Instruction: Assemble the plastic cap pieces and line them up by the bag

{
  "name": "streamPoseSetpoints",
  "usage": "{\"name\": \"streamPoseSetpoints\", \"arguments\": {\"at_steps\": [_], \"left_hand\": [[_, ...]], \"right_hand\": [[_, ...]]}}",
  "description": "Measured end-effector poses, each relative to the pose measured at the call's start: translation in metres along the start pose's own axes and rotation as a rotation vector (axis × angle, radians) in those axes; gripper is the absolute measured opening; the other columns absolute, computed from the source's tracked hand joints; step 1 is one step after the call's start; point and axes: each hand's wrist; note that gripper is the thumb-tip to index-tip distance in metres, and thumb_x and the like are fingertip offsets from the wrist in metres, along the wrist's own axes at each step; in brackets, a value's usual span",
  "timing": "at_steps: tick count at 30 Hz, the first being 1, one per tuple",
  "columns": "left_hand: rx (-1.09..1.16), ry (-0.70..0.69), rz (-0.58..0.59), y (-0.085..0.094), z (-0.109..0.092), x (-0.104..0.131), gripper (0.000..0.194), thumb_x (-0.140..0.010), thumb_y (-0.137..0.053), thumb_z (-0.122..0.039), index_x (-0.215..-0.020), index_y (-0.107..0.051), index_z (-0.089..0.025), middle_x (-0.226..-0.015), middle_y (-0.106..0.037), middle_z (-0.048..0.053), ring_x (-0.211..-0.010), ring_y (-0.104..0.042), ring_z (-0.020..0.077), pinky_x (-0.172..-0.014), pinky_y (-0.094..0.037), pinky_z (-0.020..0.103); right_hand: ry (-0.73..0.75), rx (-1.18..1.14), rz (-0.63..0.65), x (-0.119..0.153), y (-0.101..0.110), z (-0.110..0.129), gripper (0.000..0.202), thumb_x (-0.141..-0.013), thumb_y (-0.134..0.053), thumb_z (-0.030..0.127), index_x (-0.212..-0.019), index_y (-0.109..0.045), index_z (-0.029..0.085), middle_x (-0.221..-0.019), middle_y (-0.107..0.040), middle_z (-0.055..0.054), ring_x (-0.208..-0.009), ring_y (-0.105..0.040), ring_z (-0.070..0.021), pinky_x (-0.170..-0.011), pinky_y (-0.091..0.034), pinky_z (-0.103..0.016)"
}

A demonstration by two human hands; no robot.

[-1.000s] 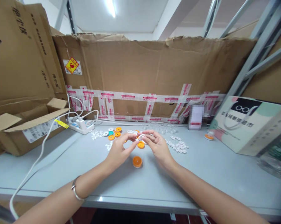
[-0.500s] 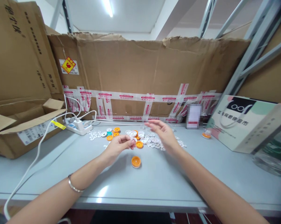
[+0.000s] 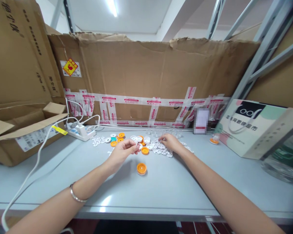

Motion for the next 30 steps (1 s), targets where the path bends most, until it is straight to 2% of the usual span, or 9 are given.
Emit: {"name": "streamPoseSetpoints", "arguments": {"at_steps": [6, 17, 25, 30], "left_hand": [[0.006, 0.006, 0.0, -0.001, -0.002, 0.001, 0.022, -0.071, -0.066, -0.034, -0.07, -0.054, -0.016, -0.067, -0.06, 0.0, -0.064, -0.055, 0.0105, -0.065, -0.043, 0.025], [-0.015, 0.017, 0.014, 0.002, 0.0, 0.0, 0.02, -0.074, -0.065, -0.033, -0.071, -0.055, -0.016, -0.068, -0.061, -0.001, -0.064, -0.055, 0.0105, -0.065, -0.042, 0.025], [-0.032, 0.026, 0.031, 0.002, -0.002, 0.002, 0.022, -0.076, -0.064, -0.034, -0.07, -0.054, -0.015, -0.066, -0.061, -0.002, -0.064, -0.055, 0.0091, -0.065, -0.041, 0.022], [-0.048, 0.014, 0.022, 0.002, -0.002, 0.002, 0.019, -0.076, -0.063, -0.032, -0.072, -0.055, -0.015, -0.067, -0.061, -0.001, -0.065, -0.055, 0.0095, -0.066, -0.041, 0.022]], "right_hand": [[0.014, 0.117, 0.035, 0.002, 0.004, -0.001, 0.012, -0.074, -0.058, 0.014, -0.076, -0.069, 0.016, -0.085, -0.068, -0.007, -0.082, -0.06, -0.0188, -0.072, -0.041, -0.024], [0.037, 0.166, 0.038, 0.005, 0.006, -0.005, 0.016, -0.078, -0.053, 0.02, -0.076, -0.067, 0.014, -0.088, -0.067, -0.011, -0.084, -0.059, -0.0196, -0.074, -0.039, -0.024], [-0.01, -0.018, 0.031, 0.001, 0.004, -0.01, 0.008, -0.065, -0.059, 0.013, -0.06, -0.065, 0.016, -0.066, -0.068, -0.004, -0.067, -0.061, -0.0173, -0.063, -0.041, -0.023], [-0.036, -0.266, -0.05, 0.005, 0.014, 0.002, 0.004, -0.065, -0.061, 0.017, -0.066, -0.058, 0.016, -0.067, -0.065, -0.003, -0.068, -0.062, -0.0172, -0.062, -0.046, -0.026]]}}
Point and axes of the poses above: each hand's wrist, its own x-axis away from the middle knuckle, its own y-axis out of the back of the hand, z = x × y
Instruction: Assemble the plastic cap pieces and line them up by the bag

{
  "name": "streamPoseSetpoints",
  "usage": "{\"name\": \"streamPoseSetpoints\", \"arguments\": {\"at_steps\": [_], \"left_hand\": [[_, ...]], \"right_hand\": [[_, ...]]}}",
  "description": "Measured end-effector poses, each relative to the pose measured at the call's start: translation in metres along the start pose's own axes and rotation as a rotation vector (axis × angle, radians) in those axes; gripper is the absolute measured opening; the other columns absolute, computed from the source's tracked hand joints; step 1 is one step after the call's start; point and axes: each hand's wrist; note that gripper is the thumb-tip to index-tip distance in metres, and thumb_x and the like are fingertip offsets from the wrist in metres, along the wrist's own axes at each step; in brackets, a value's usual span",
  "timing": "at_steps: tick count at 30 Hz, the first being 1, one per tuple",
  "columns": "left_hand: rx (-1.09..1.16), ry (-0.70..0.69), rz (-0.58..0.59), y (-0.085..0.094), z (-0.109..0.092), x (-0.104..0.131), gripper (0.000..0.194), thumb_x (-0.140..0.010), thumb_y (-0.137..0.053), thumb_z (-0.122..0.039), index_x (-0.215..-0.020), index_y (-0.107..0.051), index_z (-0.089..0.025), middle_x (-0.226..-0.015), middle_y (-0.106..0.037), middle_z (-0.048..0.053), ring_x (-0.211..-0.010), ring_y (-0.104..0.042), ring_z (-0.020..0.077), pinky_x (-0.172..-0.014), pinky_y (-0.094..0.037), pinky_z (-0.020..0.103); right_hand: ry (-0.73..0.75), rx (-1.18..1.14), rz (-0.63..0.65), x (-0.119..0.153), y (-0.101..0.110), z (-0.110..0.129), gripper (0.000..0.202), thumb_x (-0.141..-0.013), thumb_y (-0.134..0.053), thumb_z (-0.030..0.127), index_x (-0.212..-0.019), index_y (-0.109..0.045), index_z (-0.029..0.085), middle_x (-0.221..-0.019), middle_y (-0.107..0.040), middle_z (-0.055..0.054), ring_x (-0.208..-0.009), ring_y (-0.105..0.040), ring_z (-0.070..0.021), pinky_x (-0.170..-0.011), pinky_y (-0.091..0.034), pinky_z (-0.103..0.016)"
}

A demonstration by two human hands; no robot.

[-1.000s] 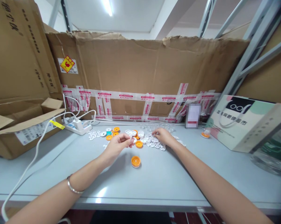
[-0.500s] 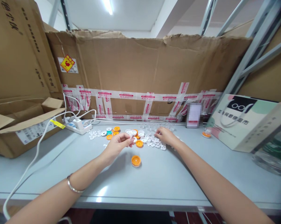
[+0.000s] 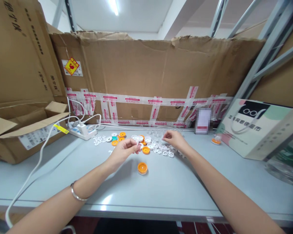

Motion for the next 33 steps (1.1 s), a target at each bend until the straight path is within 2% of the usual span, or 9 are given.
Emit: {"name": "streamPoseSetpoints", "arguments": {"at_steps": [5, 7, 10, 13, 16, 19, 22, 29, 33], "left_hand": [[0.033, 0.005, 0.012, -0.001, 0.002, -0.002, 0.018, -0.075, -0.065, -0.029, -0.073, -0.055, -0.015, -0.068, -0.061, -0.002, -0.065, -0.055, 0.0086, -0.068, -0.042, 0.022], [0.024, 0.002, 0.018, -0.001, 0.002, -0.002, 0.018, -0.075, -0.065, -0.029, -0.074, -0.055, -0.015, -0.068, -0.061, -0.002, -0.066, -0.055, 0.0087, -0.068, -0.042, 0.022], [0.003, -0.013, 0.015, -0.002, 0.001, -0.002, 0.018, -0.075, -0.064, -0.031, -0.073, -0.055, -0.015, -0.068, -0.061, -0.002, -0.066, -0.056, 0.0093, -0.068, -0.043, 0.022], [-0.048, -0.055, 0.017, -0.004, 0.0, -0.001, 0.018, -0.075, -0.064, -0.031, -0.073, -0.056, -0.015, -0.068, -0.062, -0.001, -0.067, -0.057, 0.0106, -0.067, -0.044, 0.023], [-0.242, -0.203, -0.045, -0.005, -0.002, 0.001, 0.014, -0.077, -0.063, -0.029, -0.074, -0.06, -0.016, -0.07, -0.063, 0.0, -0.067, -0.057, 0.0118, -0.066, -0.045, 0.024], [-0.481, -0.473, -0.116, -0.004, -0.002, 0.003, 0.007, -0.079, -0.06, -0.022, -0.078, -0.065, -0.018, -0.074, -0.064, 0.001, -0.071, -0.057, 0.0128, -0.071, -0.046, 0.026], [-0.55, -0.653, -0.081, -0.002, -0.001, 0.003, 0.011, -0.079, -0.06, -0.016, -0.085, -0.068, -0.019, -0.084, -0.066, 0.004, -0.08, -0.06, 0.0143, -0.076, -0.047, 0.027], [-0.503, -0.649, 0.023, -0.003, 0.0, 0.003, 0.011, -0.078, -0.061, -0.014, -0.085, -0.069, -0.019, -0.08, -0.067, 0.004, -0.073, -0.062, 0.0132, -0.069, -0.05, 0.025], [-0.557, -0.657, -0.044, -0.005, 0.0, 0.004, 0.01, -0.078, -0.06, -0.014, -0.083, -0.068, -0.017, -0.076, -0.068, 0.003, -0.068, -0.061, 0.0127, -0.065, -0.049, 0.024]], "right_hand": [[0.021, -0.286, -0.003, 0.018, 0.002, 0.038, 0.028, -0.073, -0.056, 0.026, -0.1, -0.052, 0.019, -0.078, -0.06, 0.001, -0.064, -0.064, -0.0118, -0.062, -0.051, -0.026], [0.02, -0.491, 0.026, 0.028, 0.0, 0.056, 0.036, -0.074, -0.056, 0.027, -0.108, -0.052, 0.021, -0.08, -0.056, 0.002, -0.062, -0.062, -0.0096, -0.065, -0.052, -0.026], [-0.023, -0.787, 0.096, 0.042, -0.004, 0.078, 0.026, -0.07, -0.061, 0.028, -0.095, -0.061, 0.019, -0.077, -0.055, 0.003, -0.063, -0.06, -0.0078, -0.07, -0.051, -0.026], [-0.059, -0.883, 0.17, 0.053, -0.008, 0.092, 0.022, -0.07, -0.064, 0.028, -0.089, -0.061, 0.019, -0.078, -0.059, 0.002, -0.065, -0.061, -0.0088, -0.071, -0.051, -0.027], [-0.044, -0.828, 0.243, 0.058, -0.013, 0.095, 0.023, -0.072, -0.063, 0.029, -0.091, -0.061, 0.018, -0.085, -0.063, -0.002, -0.069, -0.063, -0.0115, -0.072, -0.051, -0.029], [0.014, -0.729, 0.313, 0.06, -0.017, 0.091, 0.024, -0.073, -0.062, 0.027, -0.095, -0.062, 0.017, -0.081, -0.064, -0.003, -0.07, -0.063, -0.0127, -0.073, -0.05, -0.031], [0.032, -0.732, 0.393, 0.062, -0.019, 0.089, 0.03, -0.073, -0.063, 0.026, -0.102, -0.057, 0.019, -0.072, -0.064, 0.0, -0.068, -0.063, -0.0132, -0.071, -0.051, -0.031], [-0.102, -0.831, 0.358, 0.062, -0.017, 0.093, 0.021, -0.066, -0.07, 0.031, -0.075, -0.059, 0.015, -0.067, -0.064, 0.0, -0.062, -0.061, -0.01, -0.069, -0.049, -0.028], [-0.189, -1.005, 0.354, 0.063, -0.02, 0.095, 0.022, -0.064, -0.072, 0.034, -0.073, -0.065, 0.015, -0.068, -0.064, 0.0, -0.064, -0.059, -0.0093, -0.075, -0.048, -0.028]]}}
Point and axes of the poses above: each hand's wrist, its own x-axis away from the middle knuckle, its own y-axis out of the back of the hand, z = x × y
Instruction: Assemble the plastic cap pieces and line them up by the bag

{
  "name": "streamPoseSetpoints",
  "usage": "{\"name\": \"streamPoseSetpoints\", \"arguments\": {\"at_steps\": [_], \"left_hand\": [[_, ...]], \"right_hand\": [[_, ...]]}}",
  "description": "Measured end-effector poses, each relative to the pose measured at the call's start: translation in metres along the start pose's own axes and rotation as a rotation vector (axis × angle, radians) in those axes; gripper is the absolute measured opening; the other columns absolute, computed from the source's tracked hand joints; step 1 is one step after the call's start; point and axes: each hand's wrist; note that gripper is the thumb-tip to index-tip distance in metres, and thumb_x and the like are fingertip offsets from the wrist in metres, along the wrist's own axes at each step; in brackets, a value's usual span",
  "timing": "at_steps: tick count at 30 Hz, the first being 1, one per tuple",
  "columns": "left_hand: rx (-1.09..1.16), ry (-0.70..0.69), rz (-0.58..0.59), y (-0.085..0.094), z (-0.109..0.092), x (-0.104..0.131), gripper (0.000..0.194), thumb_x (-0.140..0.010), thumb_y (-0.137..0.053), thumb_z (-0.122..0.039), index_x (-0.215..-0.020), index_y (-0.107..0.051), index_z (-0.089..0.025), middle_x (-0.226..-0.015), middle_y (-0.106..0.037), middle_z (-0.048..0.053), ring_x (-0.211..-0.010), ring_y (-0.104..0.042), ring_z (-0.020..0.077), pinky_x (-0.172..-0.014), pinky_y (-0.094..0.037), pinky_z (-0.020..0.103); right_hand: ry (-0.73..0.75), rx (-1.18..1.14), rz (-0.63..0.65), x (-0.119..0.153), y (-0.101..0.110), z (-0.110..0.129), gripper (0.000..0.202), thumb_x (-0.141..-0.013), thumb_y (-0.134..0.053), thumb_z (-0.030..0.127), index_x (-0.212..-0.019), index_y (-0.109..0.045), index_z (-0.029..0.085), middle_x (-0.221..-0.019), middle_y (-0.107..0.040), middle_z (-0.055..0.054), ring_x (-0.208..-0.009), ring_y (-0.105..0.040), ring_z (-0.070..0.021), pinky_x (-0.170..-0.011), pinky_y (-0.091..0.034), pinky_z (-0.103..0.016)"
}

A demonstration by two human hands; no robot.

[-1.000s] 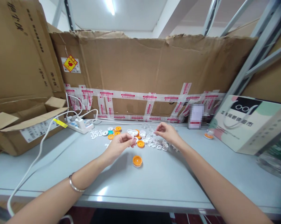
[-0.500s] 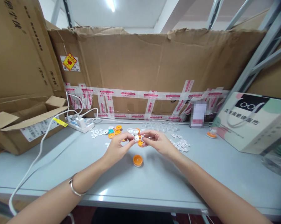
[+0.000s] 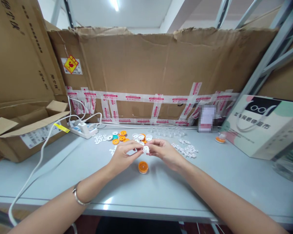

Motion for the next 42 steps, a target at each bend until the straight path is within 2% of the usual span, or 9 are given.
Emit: {"name": "streamPoseSetpoints", "arguments": {"at_steps": [4, 8, 14, 20, 25, 30, 42], "left_hand": [[-0.069, 0.029, -0.093, 0.0, -0.001, 0.0, 0.01, -0.078, -0.059, -0.015, -0.082, -0.068, -0.018, -0.073, -0.066, 0.002, -0.067, -0.059, 0.0129, -0.065, -0.049, 0.025], [-0.095, 0.041, -0.079, 0.0, -0.002, -0.001, 0.011, -0.08, -0.057, -0.016, -0.084, -0.068, -0.019, -0.075, -0.066, 0.002, -0.069, -0.06, 0.0134, -0.067, -0.049, 0.026], [-0.16, 0.042, -0.071, 0.005, 0.004, 0.0, 0.011, -0.081, -0.058, -0.018, -0.084, -0.067, -0.02, -0.078, -0.068, 0.003, -0.073, -0.062, 0.0148, -0.07, -0.049, 0.027], [-0.285, -0.021, 0.023, 0.005, 0.011, 0.002, 0.01, -0.081, -0.059, -0.019, -0.083, -0.068, -0.02, -0.08, -0.071, 0.003, -0.073, -0.065, 0.0163, -0.07, -0.048, 0.027], [-0.431, -0.072, 0.07, 0.004, 0.014, 0.002, 0.013, -0.082, -0.056, -0.021, -0.08, -0.069, -0.02, -0.077, -0.072, 0.004, -0.071, -0.066, 0.0182, -0.068, -0.048, 0.029], [-0.518, -0.068, 0.119, 0.004, 0.015, 0.003, 0.015, -0.083, -0.054, -0.02, -0.083, -0.069, -0.02, -0.078, -0.071, 0.004, -0.071, -0.065, 0.0183, -0.069, -0.047, 0.03], [-0.545, -0.019, 0.114, 0.002, 0.014, 0.004, 0.015, -0.083, -0.053, -0.021, -0.08, -0.068, -0.02, -0.076, -0.071, 0.004, -0.069, -0.064, 0.0179, -0.066, -0.044, 0.029]], "right_hand": [[-0.019, -0.143, -0.005, 0.003, -0.006, 0.001, 0.024, -0.061, -0.075, 0.032, -0.079, -0.069, 0.017, -0.083, -0.067, -0.003, -0.077, -0.061, -0.0112, -0.086, -0.046, -0.029], [0.039, -0.115, -0.031, 0.003, -0.008, -0.001, 0.027, -0.059, -0.077, 0.029, -0.084, -0.07, 0.021, -0.095, -0.068, -0.004, -0.088, -0.062, -0.015, -0.089, -0.046, -0.032], [0.227, 0.198, -0.038, 0.002, -0.001, -0.007, 0.03, -0.07, -0.068, 0.032, -0.098, -0.068, 0.023, -0.097, -0.068, -0.005, -0.087, -0.064, -0.0181, -0.085, -0.05, -0.038], [0.383, 0.463, -0.045, 0.003, 0.005, -0.011, 0.026, -0.074, -0.063, 0.025, -0.099, -0.069, 0.025, -0.105, -0.066, -0.004, -0.094, -0.063, -0.0208, -0.086, -0.05, -0.038], [0.387, 0.531, -0.022, 0.0, 0.007, -0.014, 0.025, -0.073, -0.063, 0.022, -0.097, -0.07, 0.027, -0.102, -0.068, -0.003, -0.096, -0.062, -0.0213, -0.088, -0.048, -0.038], [0.315, 0.442, -0.002, -0.003, 0.008, -0.014, 0.023, -0.071, -0.064, 0.023, -0.093, -0.071, 0.024, -0.099, -0.069, -0.004, -0.093, -0.063, -0.0207, -0.088, -0.049, -0.039], [0.175, 0.322, 0.058, 0.0, 0.006, -0.007, 0.026, -0.072, -0.064, 0.03, -0.096, -0.068, 0.021, -0.103, -0.068, -0.005, -0.097, -0.063, -0.0199, -0.093, -0.046, -0.039]]}}
Point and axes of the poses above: each hand's wrist, its own x-axis away from the middle knuckle, its own y-axis out of the back of the hand, z = x × y
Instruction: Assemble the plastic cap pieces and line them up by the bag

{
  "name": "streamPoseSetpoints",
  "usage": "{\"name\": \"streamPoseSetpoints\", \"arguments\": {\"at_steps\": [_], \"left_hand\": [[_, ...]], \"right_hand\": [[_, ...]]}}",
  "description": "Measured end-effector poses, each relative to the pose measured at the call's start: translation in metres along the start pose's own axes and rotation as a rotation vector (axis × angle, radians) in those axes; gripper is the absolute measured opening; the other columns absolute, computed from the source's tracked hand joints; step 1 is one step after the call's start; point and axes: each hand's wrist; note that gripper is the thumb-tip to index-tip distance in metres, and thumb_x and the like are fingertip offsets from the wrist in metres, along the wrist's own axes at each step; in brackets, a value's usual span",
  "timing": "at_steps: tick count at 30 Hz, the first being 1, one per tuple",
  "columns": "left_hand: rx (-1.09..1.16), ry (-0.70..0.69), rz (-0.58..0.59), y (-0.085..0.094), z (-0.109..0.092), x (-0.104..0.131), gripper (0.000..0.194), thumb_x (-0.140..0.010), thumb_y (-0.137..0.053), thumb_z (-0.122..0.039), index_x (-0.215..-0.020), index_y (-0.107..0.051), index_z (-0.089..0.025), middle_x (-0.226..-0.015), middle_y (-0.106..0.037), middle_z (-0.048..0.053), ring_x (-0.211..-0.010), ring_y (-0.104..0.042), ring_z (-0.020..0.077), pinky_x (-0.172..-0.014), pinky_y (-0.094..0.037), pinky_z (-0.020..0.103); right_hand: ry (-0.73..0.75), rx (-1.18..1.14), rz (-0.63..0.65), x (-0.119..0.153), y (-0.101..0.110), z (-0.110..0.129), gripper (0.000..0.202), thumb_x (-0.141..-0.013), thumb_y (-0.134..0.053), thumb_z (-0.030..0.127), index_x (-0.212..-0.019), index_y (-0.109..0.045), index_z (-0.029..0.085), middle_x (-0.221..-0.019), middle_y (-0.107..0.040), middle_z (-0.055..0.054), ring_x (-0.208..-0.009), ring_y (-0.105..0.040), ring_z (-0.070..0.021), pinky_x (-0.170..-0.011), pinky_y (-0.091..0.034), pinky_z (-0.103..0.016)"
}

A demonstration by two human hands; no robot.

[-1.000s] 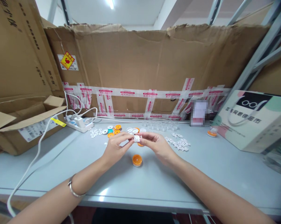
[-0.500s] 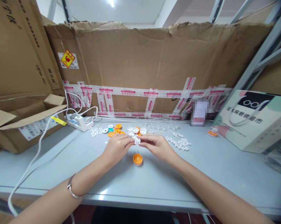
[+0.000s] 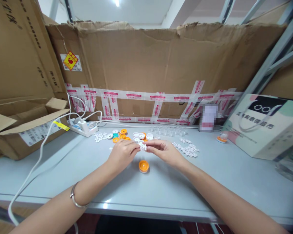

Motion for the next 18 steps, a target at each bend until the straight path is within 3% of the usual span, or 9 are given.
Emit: {"name": "streamPoseSetpoints", "arguments": {"at_steps": [6, 18], "left_hand": [[-0.032, 0.007, 0.02, -0.001, -0.004, 0.001, 0.015, -0.081, -0.055, -0.02, -0.075, -0.068, -0.021, -0.07, -0.07, 0.003, -0.064, -0.062, 0.017, -0.064, -0.04, 0.029], [0.014, 0.075, 0.044, -0.003, -0.004, 0.001, 0.016, -0.081, -0.054, -0.022, -0.07, -0.065, -0.019, -0.063, -0.065, 0.001, -0.057, -0.056, 0.0134, -0.06, -0.038, 0.025]], "right_hand": [[-0.044, -0.067, -0.116, 0.0, -0.012, -0.008, 0.03, -0.062, -0.074, 0.031, -0.088, -0.067, 0.019, -0.089, -0.071, -0.005, -0.086, -0.066, -0.0196, -0.085, -0.051, -0.037], [0.044, 0.061, -0.203, -0.001, -0.017, -0.012, 0.026, -0.069, -0.067, 0.033, -0.089, -0.067, 0.018, -0.091, -0.07, -0.007, -0.085, -0.066, -0.0196, -0.083, -0.051, -0.036]]}}
Point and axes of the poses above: each hand's wrist, its own x-axis away from the middle knuckle, its own y-axis out of the back of the hand, z = x × y
